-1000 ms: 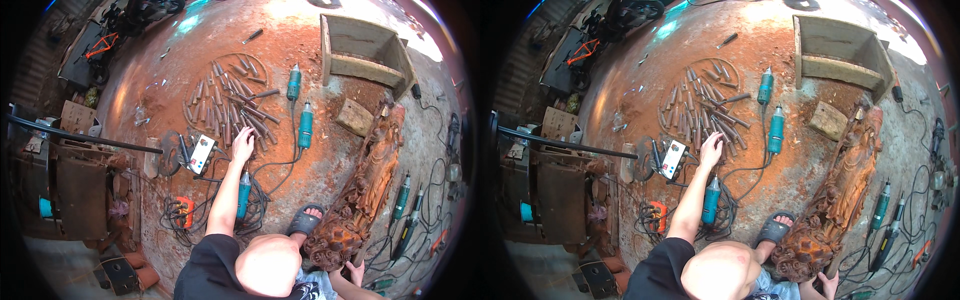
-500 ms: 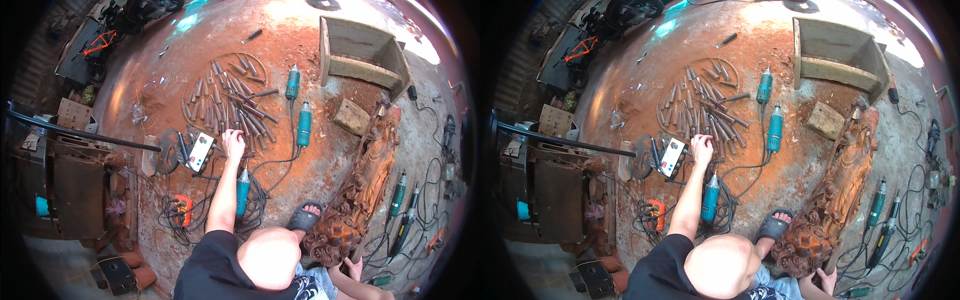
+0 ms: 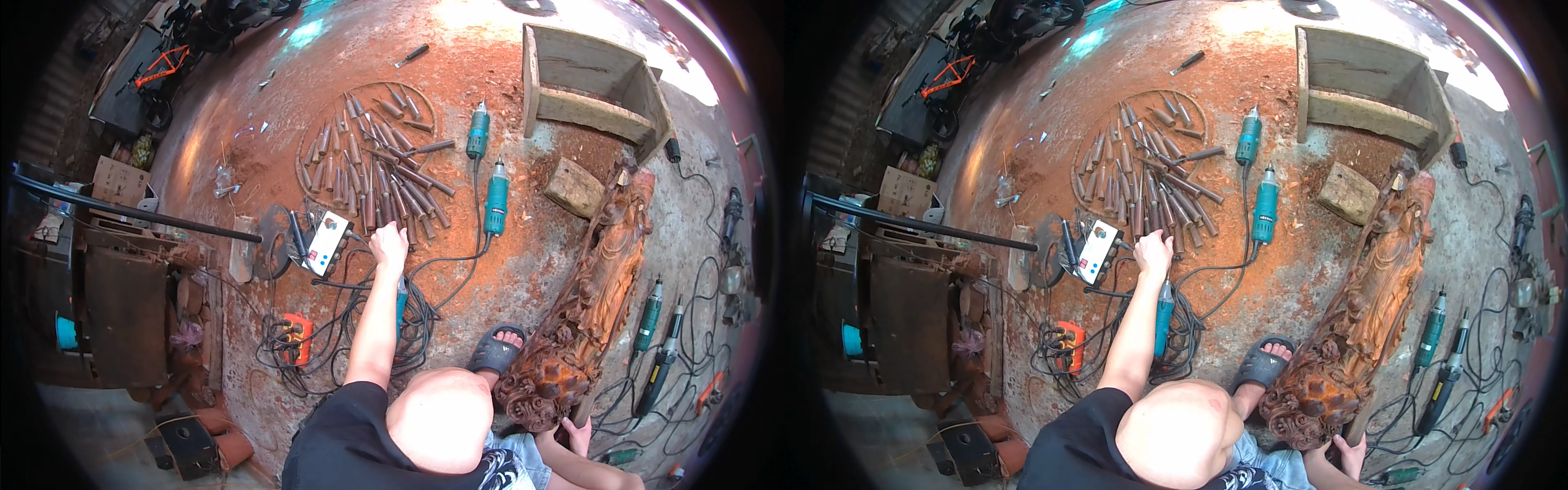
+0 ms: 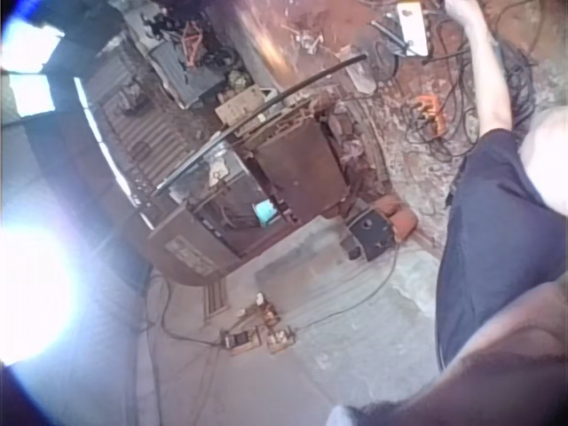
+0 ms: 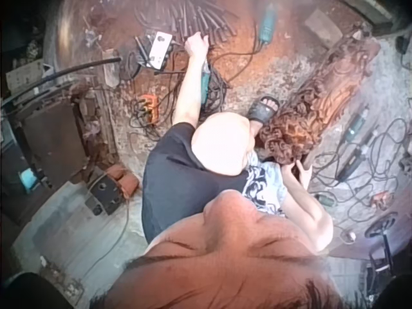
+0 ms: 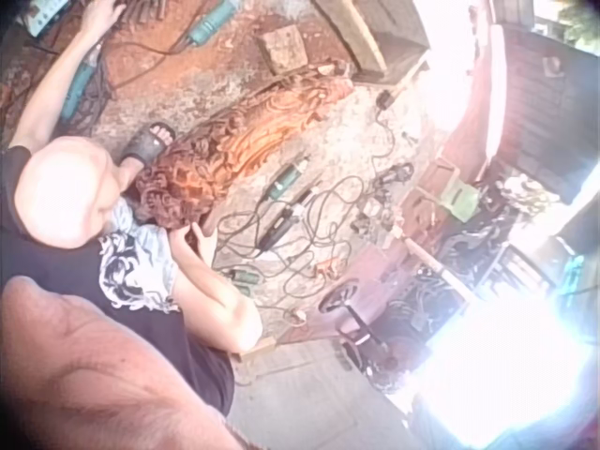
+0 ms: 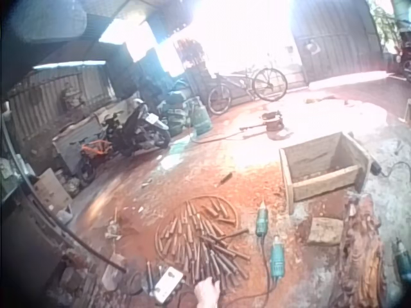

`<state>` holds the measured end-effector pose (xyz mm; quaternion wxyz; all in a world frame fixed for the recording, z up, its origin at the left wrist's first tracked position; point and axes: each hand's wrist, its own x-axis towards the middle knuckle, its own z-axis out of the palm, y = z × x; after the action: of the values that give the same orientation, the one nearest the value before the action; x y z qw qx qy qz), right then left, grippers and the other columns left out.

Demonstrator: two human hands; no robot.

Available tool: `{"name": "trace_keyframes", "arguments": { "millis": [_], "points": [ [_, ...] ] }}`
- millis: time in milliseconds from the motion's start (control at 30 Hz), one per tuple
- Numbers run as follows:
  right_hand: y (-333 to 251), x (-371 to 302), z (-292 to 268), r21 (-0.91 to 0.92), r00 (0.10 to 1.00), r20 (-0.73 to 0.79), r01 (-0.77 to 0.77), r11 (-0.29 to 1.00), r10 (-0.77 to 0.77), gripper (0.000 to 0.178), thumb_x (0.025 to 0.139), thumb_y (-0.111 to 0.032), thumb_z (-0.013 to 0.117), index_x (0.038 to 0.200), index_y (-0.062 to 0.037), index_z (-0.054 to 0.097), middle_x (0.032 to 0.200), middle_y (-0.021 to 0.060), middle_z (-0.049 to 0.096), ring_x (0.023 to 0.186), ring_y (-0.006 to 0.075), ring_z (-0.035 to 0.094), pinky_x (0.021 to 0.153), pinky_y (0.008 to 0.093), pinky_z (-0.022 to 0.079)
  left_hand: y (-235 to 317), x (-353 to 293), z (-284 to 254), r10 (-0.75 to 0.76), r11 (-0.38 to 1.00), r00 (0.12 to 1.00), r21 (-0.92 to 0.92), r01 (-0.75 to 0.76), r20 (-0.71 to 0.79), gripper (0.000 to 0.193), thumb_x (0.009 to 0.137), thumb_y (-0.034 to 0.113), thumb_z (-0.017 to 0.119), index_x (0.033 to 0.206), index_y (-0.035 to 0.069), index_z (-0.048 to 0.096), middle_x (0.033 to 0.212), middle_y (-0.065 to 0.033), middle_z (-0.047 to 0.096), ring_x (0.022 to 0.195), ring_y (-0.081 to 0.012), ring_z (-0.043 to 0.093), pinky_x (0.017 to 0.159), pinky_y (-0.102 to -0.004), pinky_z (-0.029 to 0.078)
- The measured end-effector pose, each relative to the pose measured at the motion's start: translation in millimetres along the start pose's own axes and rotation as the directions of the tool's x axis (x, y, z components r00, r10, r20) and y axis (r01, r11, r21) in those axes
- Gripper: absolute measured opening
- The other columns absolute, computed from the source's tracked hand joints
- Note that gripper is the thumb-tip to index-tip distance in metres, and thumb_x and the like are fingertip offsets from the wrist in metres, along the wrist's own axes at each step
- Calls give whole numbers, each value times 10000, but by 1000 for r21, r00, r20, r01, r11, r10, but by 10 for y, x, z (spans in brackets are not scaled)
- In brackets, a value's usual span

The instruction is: The person carves a wooden sculpture using a rotary tool and then switches to a chisel and mallet to refine details. They repeatedly select different chisels from the floor and strike them with a wooden mallet to shape the wood.

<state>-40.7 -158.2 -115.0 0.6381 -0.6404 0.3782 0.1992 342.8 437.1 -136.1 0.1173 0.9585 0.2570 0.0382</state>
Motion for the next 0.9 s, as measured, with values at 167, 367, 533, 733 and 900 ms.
{"name": "trace_keyframes", "arguments": {
  "millis": [167, 367, 533, 733, 900],
  "points": [
    [-53, -12, 72, 27, 999, -16, 40, 999, -40, 582, 827, -38, 826, 1338, -11, 547, 1040, 66, 691, 745, 150, 648, 643, 290, 538, 39, 136, 45, -93, 982, 993, 169, 80, 72, 354, 861, 338, 818, 1039, 32, 792, 1001, -223, 768, 986, -400, 747, 881, -490, 601],
    [-206, -84, 164, 36, 997, -20, 73, 997, -72, 575, 834, -42, 823, 1338, -14, 546, 988, 58, 681, 660, 138, 621, 566, 283, 514, 162, 275, 14, -204, 962, 963, 218, 164, 175, 340, 881, 351, 766, 1016, 41, 800, 1054, -201, 780, 1009, -360, 763, 889, -462, 616],
    [-51, -35, 167, 67, 979, -53, 202, 977, -198, 539, 831, -36, 830, 1295, -29, 555, 1047, 38, 661, 832, 128, 621, 737, 272, 524, -5, 274, -58, -256, 955, 953, -110, 275, 160, 374, 863, 356, 739, 1042, 31, 787, 786, -128, 788, 716, -262, 787, 859, -383, 617],
    [-133, -119, 164, 97, 994, -67, 91, 991, -85, 558, 827, -41, 832, 1306, -35, 546, 978, 27, 653, 747, 120, 614, 637, 260, 506, -17, 350, 188, -297, 891, 891, -236, 387, 343, 407, 828, 437, 817, 948, 48, 817, 747, -123, 775, 704, -223, 777, 833, -364, 595],
    [-95, -97, 174, 91, 993, -51, 108, 990, -104, 559, 813, -43, 844, 1292, -32, 557, 958, 26, 652, 718, 114, 607, 609, 262, 500, -110, 471, 452, -323, 839, 889, -337, 427, 323, 371, 758, 430, 862, 870, 81, 799, 915, -177, 794, 889, -305, 775, 885, -428, 591]
  ]
}}
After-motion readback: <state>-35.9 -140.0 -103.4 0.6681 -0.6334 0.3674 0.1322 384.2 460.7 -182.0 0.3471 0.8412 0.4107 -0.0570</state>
